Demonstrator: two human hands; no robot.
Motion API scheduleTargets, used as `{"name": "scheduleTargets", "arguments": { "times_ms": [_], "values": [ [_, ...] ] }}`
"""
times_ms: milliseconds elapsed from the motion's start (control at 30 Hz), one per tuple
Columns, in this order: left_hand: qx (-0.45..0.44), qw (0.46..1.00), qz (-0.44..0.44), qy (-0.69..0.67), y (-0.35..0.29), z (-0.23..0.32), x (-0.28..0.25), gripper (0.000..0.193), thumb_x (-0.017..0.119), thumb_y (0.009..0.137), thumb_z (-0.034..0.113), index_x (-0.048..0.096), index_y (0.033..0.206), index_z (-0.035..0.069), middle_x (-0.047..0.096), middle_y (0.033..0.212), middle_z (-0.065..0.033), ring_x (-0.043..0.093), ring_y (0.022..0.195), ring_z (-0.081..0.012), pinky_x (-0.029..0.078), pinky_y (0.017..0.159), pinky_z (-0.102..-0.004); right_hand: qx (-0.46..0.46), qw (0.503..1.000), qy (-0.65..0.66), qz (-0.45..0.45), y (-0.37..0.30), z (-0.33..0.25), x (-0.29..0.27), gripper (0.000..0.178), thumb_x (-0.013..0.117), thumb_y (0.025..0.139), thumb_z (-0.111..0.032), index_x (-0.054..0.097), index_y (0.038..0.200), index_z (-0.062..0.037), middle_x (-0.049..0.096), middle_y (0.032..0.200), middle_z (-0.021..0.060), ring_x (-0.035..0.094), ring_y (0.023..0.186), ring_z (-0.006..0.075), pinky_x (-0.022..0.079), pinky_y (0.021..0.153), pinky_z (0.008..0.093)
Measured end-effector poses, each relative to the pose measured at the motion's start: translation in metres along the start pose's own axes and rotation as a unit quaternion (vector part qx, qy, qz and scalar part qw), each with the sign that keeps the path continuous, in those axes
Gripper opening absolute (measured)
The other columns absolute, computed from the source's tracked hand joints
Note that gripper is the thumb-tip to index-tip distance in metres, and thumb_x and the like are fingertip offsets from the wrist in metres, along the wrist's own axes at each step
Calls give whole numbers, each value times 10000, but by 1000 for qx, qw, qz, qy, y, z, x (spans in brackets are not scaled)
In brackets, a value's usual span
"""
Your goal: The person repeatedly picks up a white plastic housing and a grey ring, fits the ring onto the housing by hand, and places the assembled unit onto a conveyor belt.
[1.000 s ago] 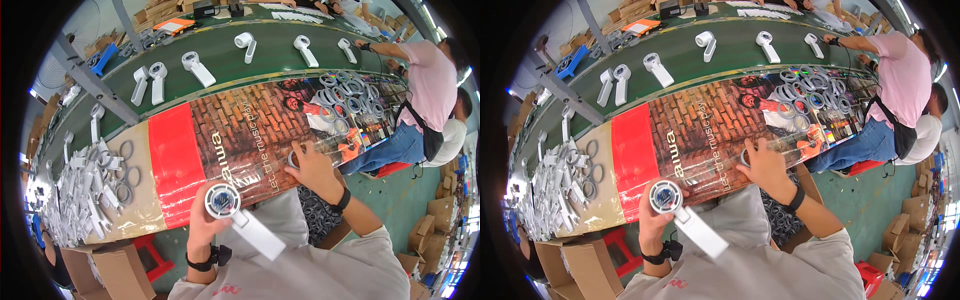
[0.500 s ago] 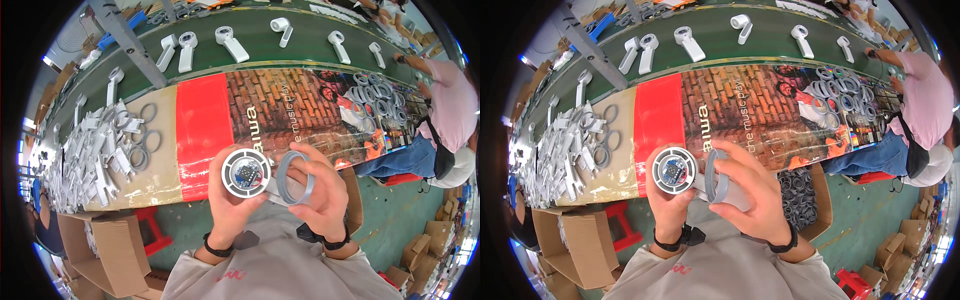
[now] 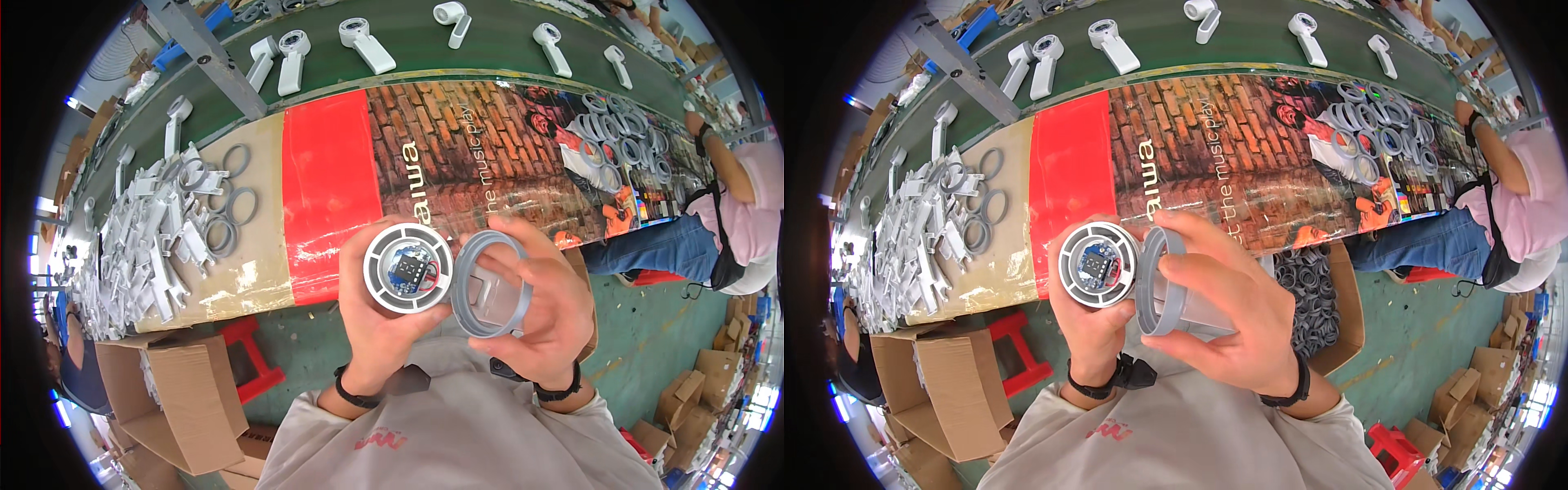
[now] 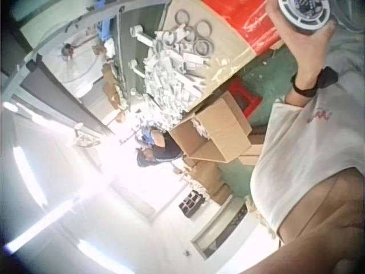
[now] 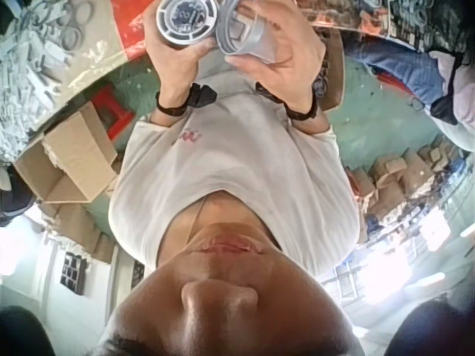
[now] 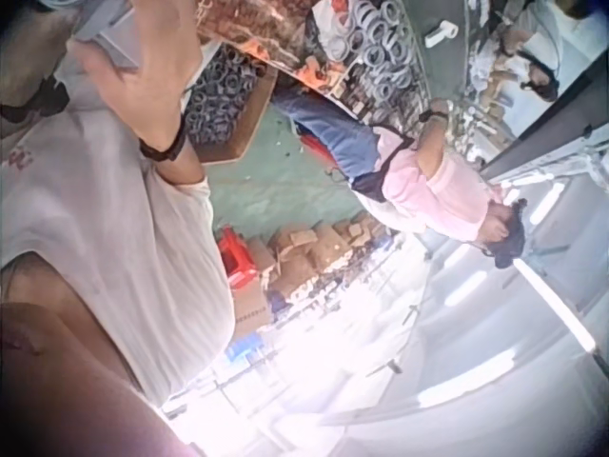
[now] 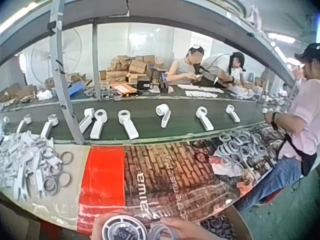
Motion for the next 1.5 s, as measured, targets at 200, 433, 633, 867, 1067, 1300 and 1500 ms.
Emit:
{"name": "scheduleTargets", "arguments": {
  "times_ms": [200,433,633,867,1067,1300,1500],
  "values": [
    [-6,1000,-4,-11,-5,-1,-2,809,811,583,-9,363,1256,15,485,1211,-133,557,1109,-236,475,942,-353,0,993,63,-96,-7,7,-5,732,774,661,55,436,1300,-60,269,1396,315,440,1213,488,410,994,545],
    [130,970,0,203,-4,11,6,810,813,590,17,371,1268,30,475,1199,-163,559,1076,-286,473,917,-379,-36,997,-53,-31,1,-9,5,608,821,590,-48,582,1150,-49,515,1275,237,632,998,330,528,809,351],
    [325,805,19,496,7,27,21,625,810,548,99,554,1109,-5,524,1089,-199,584,892,-364,518,666,-371,-23,951,-286,-114,10,-16,15,610,815,559,-69,609,1133,-49,554,1248,189,662,906,302,528,788,302],
    [366,754,-186,513,25,39,32,618,793,513,192,559,1059,23,534,1056,-128,474,1084,-338,354,855,-493,42,991,86,-93,39,44,10,339,564,836,-247,552,1050,17,595,1002,166,599,746,240,468,670,336],
    [361,788,-197,458,39,27,23,631,787,477,151,542,1033,-17,522,1030,-137,488,1036,-338,375,830,-480,108,980,101,-136,42,70,20,296,423,901,-226,547,944,39,565,771,122,543,714,180,432,663,312],
    [335,790,-236,457,41,26,29,572,769,492,122,560,1009,-9,535,1067,-156,486,1058,-371,422,852,-457,121,977,171,-43,37,60,24,245,415,901,-192,543,903,18,562,821,53,500,776,117,407,689,278],
    [343,779,-244,465,48,26,23,668,805,569,287,536,1091,-31,559,1052,-165,509,1011,-381,428,840,-465,193,973,114,-57,36,54,19,265,392,942,-206,546,969,8,566,895,40,515,851,116,417,756,269]
  ]
}}
Point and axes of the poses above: each hand's wrist, its own y-axis towards the middle knuckle, its own x-axis out of the palm, z = x × y, the point moved 3 cm from there along y, towards the middle knuckle
